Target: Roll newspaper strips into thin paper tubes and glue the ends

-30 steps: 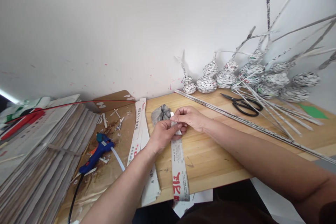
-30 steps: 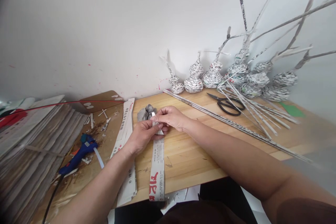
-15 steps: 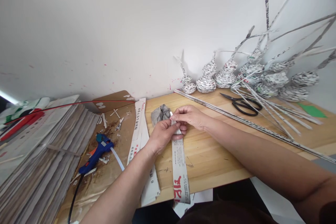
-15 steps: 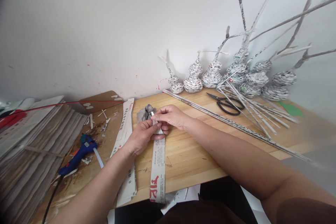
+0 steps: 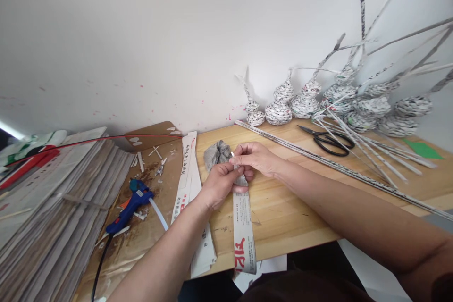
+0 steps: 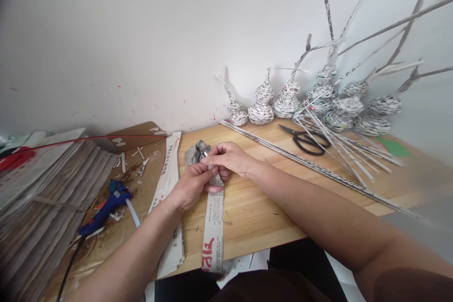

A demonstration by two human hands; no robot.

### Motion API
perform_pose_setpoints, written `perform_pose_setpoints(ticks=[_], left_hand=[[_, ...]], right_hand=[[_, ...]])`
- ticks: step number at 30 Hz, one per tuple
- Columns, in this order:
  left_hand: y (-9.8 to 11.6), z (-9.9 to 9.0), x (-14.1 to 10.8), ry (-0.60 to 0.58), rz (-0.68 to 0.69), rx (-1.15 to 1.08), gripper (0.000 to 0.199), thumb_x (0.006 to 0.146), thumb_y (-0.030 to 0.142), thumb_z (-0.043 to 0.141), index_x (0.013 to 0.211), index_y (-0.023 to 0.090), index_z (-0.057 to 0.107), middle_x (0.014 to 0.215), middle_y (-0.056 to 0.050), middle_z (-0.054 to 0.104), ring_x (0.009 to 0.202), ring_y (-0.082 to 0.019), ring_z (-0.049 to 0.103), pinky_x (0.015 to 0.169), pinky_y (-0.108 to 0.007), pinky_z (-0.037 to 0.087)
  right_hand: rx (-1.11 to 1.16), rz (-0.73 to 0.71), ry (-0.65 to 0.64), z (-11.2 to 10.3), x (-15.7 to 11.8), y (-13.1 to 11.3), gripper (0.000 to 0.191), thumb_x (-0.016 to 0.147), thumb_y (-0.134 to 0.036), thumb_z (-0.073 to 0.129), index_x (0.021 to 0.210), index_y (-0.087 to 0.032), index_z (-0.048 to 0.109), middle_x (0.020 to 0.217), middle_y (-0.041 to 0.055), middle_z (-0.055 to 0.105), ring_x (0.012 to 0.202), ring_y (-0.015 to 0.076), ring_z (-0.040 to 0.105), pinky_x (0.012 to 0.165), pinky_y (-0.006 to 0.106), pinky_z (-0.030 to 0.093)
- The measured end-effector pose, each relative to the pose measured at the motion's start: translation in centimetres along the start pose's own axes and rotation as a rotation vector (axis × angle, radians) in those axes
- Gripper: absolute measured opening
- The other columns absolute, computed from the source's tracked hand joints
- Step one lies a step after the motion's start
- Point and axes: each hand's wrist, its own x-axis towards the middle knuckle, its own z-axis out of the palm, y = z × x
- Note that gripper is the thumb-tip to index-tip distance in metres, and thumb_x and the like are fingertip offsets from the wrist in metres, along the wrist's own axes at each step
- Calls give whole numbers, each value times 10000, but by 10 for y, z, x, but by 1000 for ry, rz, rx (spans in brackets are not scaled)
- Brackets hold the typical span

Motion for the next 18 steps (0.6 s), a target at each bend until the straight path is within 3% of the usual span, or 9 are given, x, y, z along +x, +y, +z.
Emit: perform_pose_setpoints(ticks=[5,14,18], left_hand=[[-2,1,2,11,4,-16,340,753,390,657,926,100,700,929,-137,695,849,-204,653,733,-310,532],[0,0,0,-71,-27,-14,374,777,390,636,997,90,675,906,-148,692,842,-214,655,740,-326,525],[0,-4,1,-60,-31,-30,391,775,406,638,985,80,679,903,-149,690,850,-225,651,749,-337,520]], right_hand=[[-19,-1,-66,-2,1,-2,304,708,-406,714,776,-138,587,508,-43,554,345,64,458,323,183,394],[21,-10,-16,1,-1,-4,327,728,-449,685,706,-163,528,463,-57,537,294,70,442,282,179,359],[-13,15,-157,-4,-1,-8,312,733,-417,691,807,-128,601,485,-36,557,377,89,520,349,181,405]])
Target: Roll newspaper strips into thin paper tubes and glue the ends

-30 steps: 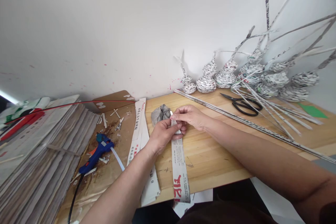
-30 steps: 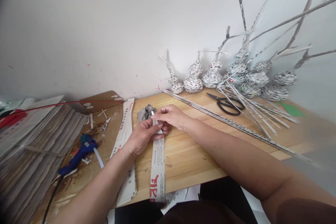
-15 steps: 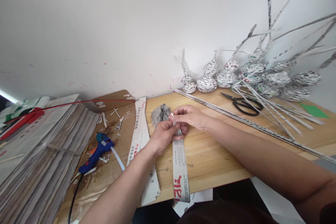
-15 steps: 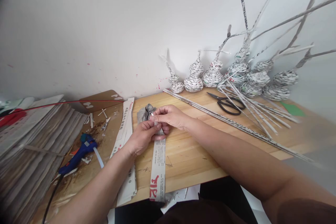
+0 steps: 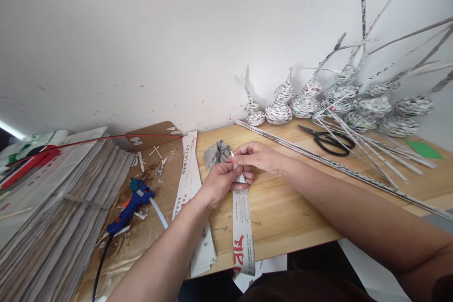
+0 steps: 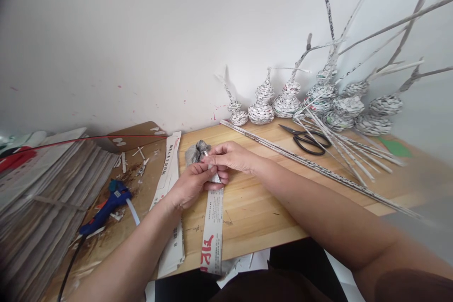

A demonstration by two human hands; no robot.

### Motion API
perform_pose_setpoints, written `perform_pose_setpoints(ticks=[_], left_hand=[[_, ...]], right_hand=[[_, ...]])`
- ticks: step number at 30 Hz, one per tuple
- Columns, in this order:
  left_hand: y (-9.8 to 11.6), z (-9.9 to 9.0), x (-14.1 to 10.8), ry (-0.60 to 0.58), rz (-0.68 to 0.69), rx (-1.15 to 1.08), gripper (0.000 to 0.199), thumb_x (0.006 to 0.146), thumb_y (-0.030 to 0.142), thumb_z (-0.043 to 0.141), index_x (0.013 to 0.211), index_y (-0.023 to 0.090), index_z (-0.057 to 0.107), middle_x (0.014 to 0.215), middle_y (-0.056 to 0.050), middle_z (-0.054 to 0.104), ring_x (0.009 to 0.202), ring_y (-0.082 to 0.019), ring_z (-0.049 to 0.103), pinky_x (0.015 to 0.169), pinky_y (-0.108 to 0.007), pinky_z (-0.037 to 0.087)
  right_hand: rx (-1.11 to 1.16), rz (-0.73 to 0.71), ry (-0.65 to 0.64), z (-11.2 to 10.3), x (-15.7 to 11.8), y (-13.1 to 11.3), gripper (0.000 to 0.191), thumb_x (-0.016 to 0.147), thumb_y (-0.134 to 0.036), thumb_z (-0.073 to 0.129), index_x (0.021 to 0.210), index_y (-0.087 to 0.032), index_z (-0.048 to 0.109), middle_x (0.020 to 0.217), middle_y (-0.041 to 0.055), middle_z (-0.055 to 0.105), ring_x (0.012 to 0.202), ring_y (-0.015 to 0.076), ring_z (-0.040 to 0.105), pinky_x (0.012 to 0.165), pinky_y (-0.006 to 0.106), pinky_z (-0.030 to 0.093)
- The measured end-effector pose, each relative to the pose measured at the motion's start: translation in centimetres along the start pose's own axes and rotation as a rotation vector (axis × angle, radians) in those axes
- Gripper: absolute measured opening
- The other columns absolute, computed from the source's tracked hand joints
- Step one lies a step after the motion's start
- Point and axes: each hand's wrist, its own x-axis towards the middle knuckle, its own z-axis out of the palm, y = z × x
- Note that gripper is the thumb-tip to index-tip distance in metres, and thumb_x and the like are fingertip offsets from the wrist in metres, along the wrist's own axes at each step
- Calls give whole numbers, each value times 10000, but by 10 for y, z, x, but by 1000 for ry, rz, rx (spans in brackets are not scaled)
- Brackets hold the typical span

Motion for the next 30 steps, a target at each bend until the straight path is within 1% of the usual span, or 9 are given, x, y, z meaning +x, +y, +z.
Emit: perform_pose_setpoints(ticks=[1,5,9,15,17,20,22,27,30], left_hand=[[0,-1,0,5,4,-4,390,776,409,636,973,76,684,900,-145,690,855,-229,648,753,-338,518],[-1,0,0,10,-16,-17,381,748,390,671,979,86,683,862,-126,694,837,-213,648,763,-337,514],[-1,2,-1,19,-37,18,378,711,378,708,951,86,688,844,-128,694,814,-194,646,757,-337,515],[-1,2,-2,-68,-40,-3,383,763,392,651,1020,108,670,932,-144,684,852,-216,651,744,-354,527],[-1,2,-2,-82,-41,-24,380,769,393,645,1019,107,667,935,-147,682,849,-220,654,736,-354,531],[-2,1,-1,-78,-41,-44,380,766,397,649,1004,100,669,932,-152,682,850,-217,654,760,-358,526],[-2,1,0,-63,-42,-50,395,752,405,662,1003,101,668,932,-152,683,844,-212,655,772,-354,520],[-1,3,-1,-34,-71,-16,403,695,388,719,969,95,679,891,-144,686,815,-204,651,736,-323,515],[-2,4,-1,-38,-65,4,371,684,373,729,925,93,691,867,-137,688,810,-207,646,731,-334,517]], right_hand=[[-7,2,-22,-2,0,0,307,730,-403,697,807,-119,609,481,-34,554,389,93,530,364,185,416],[-20,5,3,-5,1,3,288,725,-378,706,763,-109,611,488,-22,571,351,78,495,351,186,400],[0,37,-4,-4,1,5,284,725,-374,707,769,-112,605,477,-23,574,352,74,490,353,178,395],[19,47,53,-3,2,10,310,683,-364,743,705,-149,521,414,-79,484,309,58,428,300,153,319],[23,69,37,-4,2,10,321,684,-377,740,729,-158,510,403,-88,471,300,68,433,293,155,310],[10,78,-29,-5,1,8,310,713,-393,715,778,-144,544,449,-60,522,334,74,468,317,160,331],[8,65,-42,-7,1,7,305,721,-396,706,780,-132,566,485,-43,550,352,68,474,334,165,348],[35,52,27,-8,3,7,308,693,-390,730,713,-129,569,474,-42,552,359,54,443,345,165,317],[50,67,53,-6,4,8,312,676,-379,744,677,-136,547,460,-46,547,363,55,443,355,168,310]])
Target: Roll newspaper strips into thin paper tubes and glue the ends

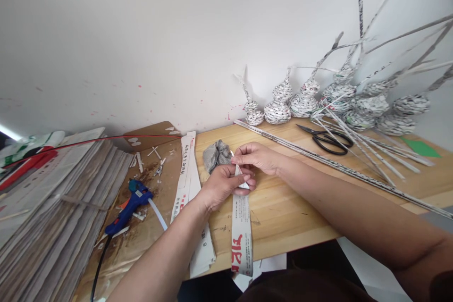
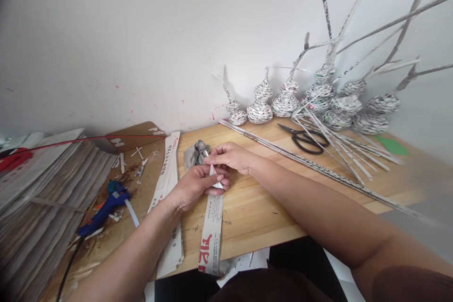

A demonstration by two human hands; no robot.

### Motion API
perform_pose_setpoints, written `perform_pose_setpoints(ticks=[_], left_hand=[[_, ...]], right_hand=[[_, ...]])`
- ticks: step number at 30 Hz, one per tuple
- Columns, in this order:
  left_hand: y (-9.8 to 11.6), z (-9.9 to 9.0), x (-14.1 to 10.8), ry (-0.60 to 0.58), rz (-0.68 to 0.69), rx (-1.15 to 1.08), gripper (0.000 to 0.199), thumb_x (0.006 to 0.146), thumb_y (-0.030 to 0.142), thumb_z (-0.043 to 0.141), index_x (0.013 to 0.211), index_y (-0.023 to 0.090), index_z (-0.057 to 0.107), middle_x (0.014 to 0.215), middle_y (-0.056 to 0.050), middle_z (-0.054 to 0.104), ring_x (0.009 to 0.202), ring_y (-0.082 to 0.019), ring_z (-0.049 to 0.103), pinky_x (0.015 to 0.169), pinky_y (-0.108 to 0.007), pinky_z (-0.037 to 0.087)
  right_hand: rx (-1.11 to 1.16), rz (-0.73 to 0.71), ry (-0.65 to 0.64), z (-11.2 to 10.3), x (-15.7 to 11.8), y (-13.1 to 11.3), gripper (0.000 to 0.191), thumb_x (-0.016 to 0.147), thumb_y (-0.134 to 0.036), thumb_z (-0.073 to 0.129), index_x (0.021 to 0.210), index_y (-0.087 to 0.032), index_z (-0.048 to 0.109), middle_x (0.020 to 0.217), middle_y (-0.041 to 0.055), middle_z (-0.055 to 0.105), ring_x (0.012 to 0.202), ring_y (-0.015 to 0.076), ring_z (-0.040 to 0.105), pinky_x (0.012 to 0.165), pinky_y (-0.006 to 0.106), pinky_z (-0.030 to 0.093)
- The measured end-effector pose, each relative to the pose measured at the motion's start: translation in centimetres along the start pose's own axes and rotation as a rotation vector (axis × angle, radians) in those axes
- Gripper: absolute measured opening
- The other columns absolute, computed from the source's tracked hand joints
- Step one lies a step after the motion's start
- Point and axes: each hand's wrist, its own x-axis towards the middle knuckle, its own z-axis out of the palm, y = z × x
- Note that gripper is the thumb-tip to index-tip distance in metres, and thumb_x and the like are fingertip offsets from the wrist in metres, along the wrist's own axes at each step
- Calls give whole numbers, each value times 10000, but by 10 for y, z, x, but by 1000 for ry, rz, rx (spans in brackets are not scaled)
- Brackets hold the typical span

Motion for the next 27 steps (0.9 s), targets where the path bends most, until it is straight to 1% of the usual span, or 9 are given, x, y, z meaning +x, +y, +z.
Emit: perform_pose_setpoints(ticks=[7,11,13,16,19,21,23,25,27], left_hand=[[0,-1,-1,-18,9,-9,406,727,387,690,1025,112,672,926,-145,689,856,-220,652,780,-362,510],[0,-2,-1,-15,-3,-22,426,721,395,695,1036,109,666,930,-152,689,859,-223,655,778,-365,511],[0,-1,0,-13,-3,-14,420,726,390,691,1035,106,665,923,-150,689,858,-221,653,780,-365,510],[0,2,-1,-17,3,12,410,734,377,686,1032,96,665,911,-144,688,858,-213,649,786,-359,510],[0,3,-1,-43,18,29,388,747,371,674,1020,96,664,913,-136,684,867,-206,640,794,-357,510],[0,2,-1,-57,25,28,372,757,374,661,1007,98,661,908,-133,683,865,-205,637,792,-362,511],[-1,1,-1,-54,23,23,368,762,373,656,1004,96,658,894,-131,683,859,-208,638,786,-366,515],[-2,0,0,-42,15,18,372,761,367,657,1018,98,653,884,-130,684,857,-210,640,780,-364,518],[-2,-1,0,-31,9,7,372,758,365,662,1021,103,653,884,-126,685,856,-209,642,774,-357,521]], right_hand=[[36,8,32,2,-1,0,319,666,-373,750,667,-151,522,419,-73,495,318,48,394,311,164,277],[-2,21,-97,-1,-2,0,315,705,-399,716,782,-119,592,433,-63,506,327,67,452,324,172,336],[-14,30,-125,-3,-2,0,320,712,-396,711,812,-111,606,442,-56,521,330,70,465,324,171,344],[3,46,-78,-1,-1,2,302,701,-386,722,750,-126,578,420,-60,513,306,62,432,293,160,294],[53,27,3,1,0,2,330,665,-370,754,669,-157,501,402,-71,502,288,57,401,271,156,232],[65,3,10,1,0,1,346,671,-372,750,654,-168,471,391,-74,499,291,61,405,275,155,216],[45,10,-60,0,-1,0,310,709,-402,714,711,-160,521,392,-69,503,301,68,420,293,160,243],[15,26,-127,-2,-1,0,313,741,-428,678,804,-134,590,402,-65,505,314,65,417,317,167,280],[-2,21,-119,-3,0,1,329,739,-426,681,818,-112,618,409,-60,502,328,57,406,330,168,283]])
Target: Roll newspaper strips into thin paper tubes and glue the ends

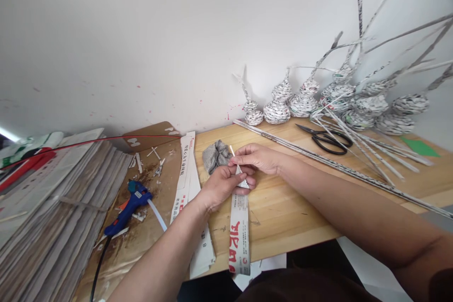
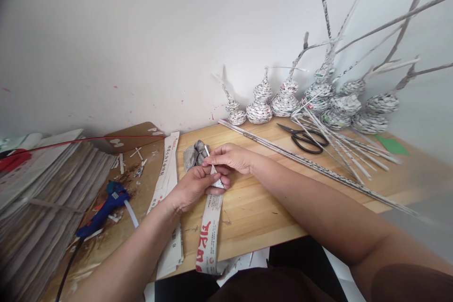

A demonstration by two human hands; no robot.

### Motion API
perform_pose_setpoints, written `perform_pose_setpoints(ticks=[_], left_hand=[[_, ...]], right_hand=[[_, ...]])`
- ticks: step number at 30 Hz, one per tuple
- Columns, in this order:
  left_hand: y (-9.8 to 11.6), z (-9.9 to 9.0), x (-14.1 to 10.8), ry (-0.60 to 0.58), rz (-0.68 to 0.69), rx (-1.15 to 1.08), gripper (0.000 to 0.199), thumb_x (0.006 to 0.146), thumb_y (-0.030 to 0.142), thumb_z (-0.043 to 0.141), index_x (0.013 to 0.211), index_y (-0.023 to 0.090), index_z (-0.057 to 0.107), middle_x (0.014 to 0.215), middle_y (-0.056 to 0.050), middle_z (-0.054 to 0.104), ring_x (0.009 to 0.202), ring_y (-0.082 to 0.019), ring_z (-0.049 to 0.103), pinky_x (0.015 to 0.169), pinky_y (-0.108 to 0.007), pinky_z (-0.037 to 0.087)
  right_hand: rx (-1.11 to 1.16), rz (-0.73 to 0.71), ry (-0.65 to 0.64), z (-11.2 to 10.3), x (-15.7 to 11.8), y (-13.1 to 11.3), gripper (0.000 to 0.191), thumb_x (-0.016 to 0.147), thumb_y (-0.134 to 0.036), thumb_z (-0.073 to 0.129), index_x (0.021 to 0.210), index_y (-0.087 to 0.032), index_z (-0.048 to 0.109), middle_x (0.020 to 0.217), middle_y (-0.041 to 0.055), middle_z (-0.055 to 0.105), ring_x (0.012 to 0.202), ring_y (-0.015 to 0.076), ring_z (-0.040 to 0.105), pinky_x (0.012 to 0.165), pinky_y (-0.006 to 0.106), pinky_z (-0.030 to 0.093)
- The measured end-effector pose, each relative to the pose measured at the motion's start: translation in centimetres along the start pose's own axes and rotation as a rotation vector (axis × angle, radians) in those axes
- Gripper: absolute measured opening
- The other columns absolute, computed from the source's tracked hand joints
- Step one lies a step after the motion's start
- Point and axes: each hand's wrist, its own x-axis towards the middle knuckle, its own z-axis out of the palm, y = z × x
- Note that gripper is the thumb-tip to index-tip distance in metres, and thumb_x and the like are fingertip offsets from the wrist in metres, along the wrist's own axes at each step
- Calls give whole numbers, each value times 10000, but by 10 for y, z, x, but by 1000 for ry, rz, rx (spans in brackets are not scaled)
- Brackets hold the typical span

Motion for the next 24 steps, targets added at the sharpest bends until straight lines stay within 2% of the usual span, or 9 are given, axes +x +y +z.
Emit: perform_pose_setpoints(ticks=[3,6,11,16,18,22,24], left_hand=[[-1,0,0,8,-3,-4,358,750,377,666,979,103,665,876,-120,684,846,-206,643,766,-354,527],[0,1,0,12,0,5,361,743,394,667,946,96,672,859,-118,680,833,-207,641,759,-361,532],[2,3,0,51,-9,-4,382,737,385,675,971,84,671,863,-126,680,825,-204,641,756,-356,529],[3,5,-1,59,-18,26,373,727,399,680,924,83,683,838,-124,685,802,-201,637,740,-352,531],[3,5,-1,49,-11,27,363,735,399,671,915,84,684,836,-125,686,807,-205,638,739,-352,531],[2,2,-1,27,-4,7,364,762,385,650,952,75,671,857,-137,684,813,-207,644,738,-347,530],[1,2,-1,28,-13,8,363,760,380,655,951,72,667,867,-140,681,818,-205,644,742,-344,530]], right_hand=[[28,-14,113,1,2,2,326,678,-394,743,659,-132,550,423,-51,512,338,51,410,325,166,245],[42,-14,183,3,3,2,358,641,-391,771,623,-145,511,432,-53,522,332,52,416,322,170,240],[-13,-6,62,2,0,-2,319,720,-399,709,821,-103,644,464,-39,548,373,54,452,362,167,313],[37,-19,173,3,1,2,313,653,-350,771,632,-141,539,454,-47,544,357,54,453,342,160,310],[41,-8,158,3,1,3,313,675,-383,751,658,-140,554,447,-47,543,342,57,455,335,163,312],[26,62,22,0,-1,-1,320,727,-402,707,828,-108,633,520,-13,601,357,63,488,355,172,350],[42,52,54,0,-1,-2,293,679,-349,757,771,-108,619,535,-16,602,382,61,499,366,167,358]])
